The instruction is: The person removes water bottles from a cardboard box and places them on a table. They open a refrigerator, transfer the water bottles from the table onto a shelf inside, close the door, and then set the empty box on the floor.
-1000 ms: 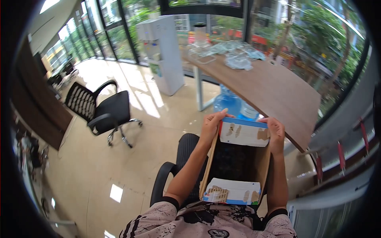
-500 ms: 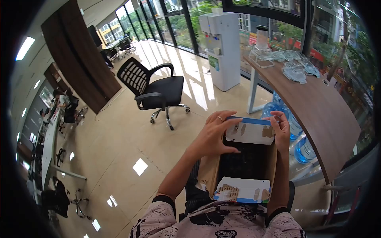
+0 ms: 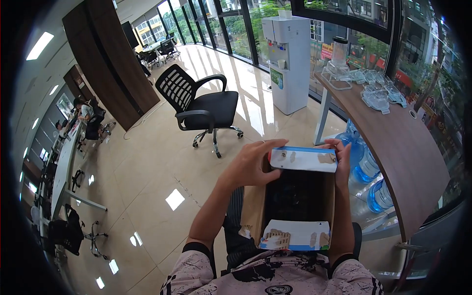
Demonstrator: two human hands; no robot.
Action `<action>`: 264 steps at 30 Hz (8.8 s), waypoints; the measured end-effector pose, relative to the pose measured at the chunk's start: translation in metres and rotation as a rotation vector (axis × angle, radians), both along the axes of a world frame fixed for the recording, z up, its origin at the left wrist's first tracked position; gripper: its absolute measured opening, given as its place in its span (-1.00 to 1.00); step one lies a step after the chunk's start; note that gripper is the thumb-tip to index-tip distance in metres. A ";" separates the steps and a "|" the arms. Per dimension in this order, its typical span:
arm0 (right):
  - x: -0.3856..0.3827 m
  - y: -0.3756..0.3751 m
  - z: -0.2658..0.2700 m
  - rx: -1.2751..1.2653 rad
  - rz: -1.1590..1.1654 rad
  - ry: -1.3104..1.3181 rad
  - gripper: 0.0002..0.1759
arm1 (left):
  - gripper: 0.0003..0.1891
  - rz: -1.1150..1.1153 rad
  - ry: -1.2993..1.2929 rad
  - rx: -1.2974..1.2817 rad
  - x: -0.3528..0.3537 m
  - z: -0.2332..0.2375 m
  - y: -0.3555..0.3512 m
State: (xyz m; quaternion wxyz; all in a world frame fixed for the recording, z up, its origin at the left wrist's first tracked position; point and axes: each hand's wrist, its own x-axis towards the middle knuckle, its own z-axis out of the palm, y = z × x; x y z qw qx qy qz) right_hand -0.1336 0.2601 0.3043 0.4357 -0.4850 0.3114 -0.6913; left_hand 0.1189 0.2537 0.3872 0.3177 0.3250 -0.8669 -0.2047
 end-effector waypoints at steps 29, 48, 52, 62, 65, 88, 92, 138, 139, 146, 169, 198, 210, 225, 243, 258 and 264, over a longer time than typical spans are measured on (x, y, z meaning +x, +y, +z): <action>-0.045 0.139 0.023 -0.084 -0.574 -0.031 -0.51 | -0.65 -0.723 0.755 0.671 -0.165 -0.057 -0.039; 0.039 0.256 0.083 0.801 -0.961 1.497 -0.42 | -0.82 -1.034 0.618 1.286 -0.258 -0.082 0.036; 0.070 0.274 0.083 0.836 -0.778 1.552 -0.47 | -0.80 -1.090 0.609 1.366 -0.269 -0.082 0.051; 0.120 0.310 0.073 0.533 -0.357 0.837 -0.89 | -0.80 -1.129 0.574 1.428 -0.276 -0.075 0.069; 0.128 0.294 0.064 0.653 -0.609 1.117 -0.75 | -0.81 -1.140 0.553 1.432 -0.276 -0.075 0.067; 0.111 0.252 0.031 0.620 0.103 1.713 -0.60 | -0.81 -0.854 0.911 1.130 -0.151 -0.079 0.015; 0.092 0.231 0.047 0.508 0.351 1.681 -0.54 | -0.84 -0.788 1.012 1.089 -0.121 -0.076 0.013; 0.016 0.135 0.110 0.423 0.126 1.596 -0.34 | -0.79 -0.685 1.047 0.990 -0.119 -0.094 -0.012; 0.007 0.147 0.114 0.318 0.057 1.458 -0.33 | -0.80 -0.705 1.025 1.024 -0.123 -0.094 -0.011; -0.035 0.225 0.140 0.153 -0.407 0.930 -0.26 | -0.81 -0.849 0.953 1.034 -0.153 -0.090 0.009; -0.201 0.276 0.032 0.401 -1.589 0.625 -0.52 | -0.79 -1.186 0.714 1.231 -0.200 -0.089 0.060; -0.301 0.084 -0.056 0.467 -1.359 0.866 -0.37 | -0.47 -0.492 0.959 0.857 -0.113 -0.086 0.000; -0.311 0.011 -0.054 0.518 -1.280 0.987 -0.32 | -0.49 -0.234 1.221 0.768 -0.037 -0.105 -0.011; -0.321 0.017 -0.069 0.764 -1.405 1.158 0.08 | -0.72 -0.178 1.196 0.682 -0.029 -0.089 -0.004; -0.129 0.154 0.007 0.112 -1.368 0.598 -0.52 | -0.77 -0.670 1.051 1.043 -0.120 -0.086 -0.007; 0.038 0.156 0.055 1.372 0.316 1.730 -0.56 | -0.84 -1.098 0.756 1.259 -0.220 -0.078 0.051; 0.020 0.164 -0.051 1.360 0.217 1.878 -0.55 | -0.85 -1.245 0.686 1.271 -0.245 -0.083 0.077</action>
